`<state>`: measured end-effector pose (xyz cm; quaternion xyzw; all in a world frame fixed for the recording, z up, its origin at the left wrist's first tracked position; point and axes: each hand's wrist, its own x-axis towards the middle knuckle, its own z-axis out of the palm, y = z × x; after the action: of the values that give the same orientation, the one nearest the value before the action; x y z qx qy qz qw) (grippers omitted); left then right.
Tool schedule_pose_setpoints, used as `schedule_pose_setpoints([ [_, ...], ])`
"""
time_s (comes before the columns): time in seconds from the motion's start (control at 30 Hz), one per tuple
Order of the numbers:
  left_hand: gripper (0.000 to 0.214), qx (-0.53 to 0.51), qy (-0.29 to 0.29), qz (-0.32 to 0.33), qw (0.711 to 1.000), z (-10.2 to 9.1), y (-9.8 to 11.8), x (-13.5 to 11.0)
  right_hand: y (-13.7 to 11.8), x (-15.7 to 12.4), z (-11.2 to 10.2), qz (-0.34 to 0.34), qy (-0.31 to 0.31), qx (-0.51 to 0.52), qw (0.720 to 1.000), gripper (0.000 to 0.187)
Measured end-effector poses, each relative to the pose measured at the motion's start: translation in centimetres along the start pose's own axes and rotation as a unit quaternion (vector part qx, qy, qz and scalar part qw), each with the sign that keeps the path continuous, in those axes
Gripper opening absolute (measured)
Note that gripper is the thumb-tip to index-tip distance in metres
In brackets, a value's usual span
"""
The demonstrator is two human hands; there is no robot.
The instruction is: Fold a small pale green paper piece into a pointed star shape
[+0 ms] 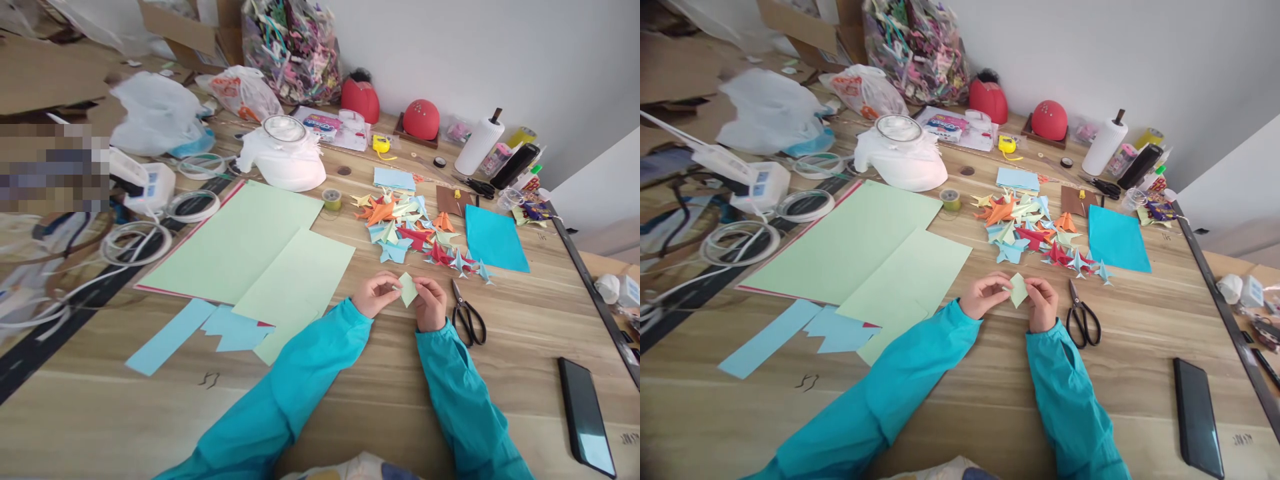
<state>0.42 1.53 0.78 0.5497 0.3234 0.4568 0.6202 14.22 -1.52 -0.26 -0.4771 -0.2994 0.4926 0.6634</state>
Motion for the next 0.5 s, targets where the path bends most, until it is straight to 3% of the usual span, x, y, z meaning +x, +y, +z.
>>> schedule_pose_setpoints([
  [0.5, 0.025, -0.128, 0.096, -0.097, 0.982, -0.2, -1.1, 0.7, -0.2, -0.2, 0.1, -0.032, -0.098, -0.093, 0.990, 0.025],
])
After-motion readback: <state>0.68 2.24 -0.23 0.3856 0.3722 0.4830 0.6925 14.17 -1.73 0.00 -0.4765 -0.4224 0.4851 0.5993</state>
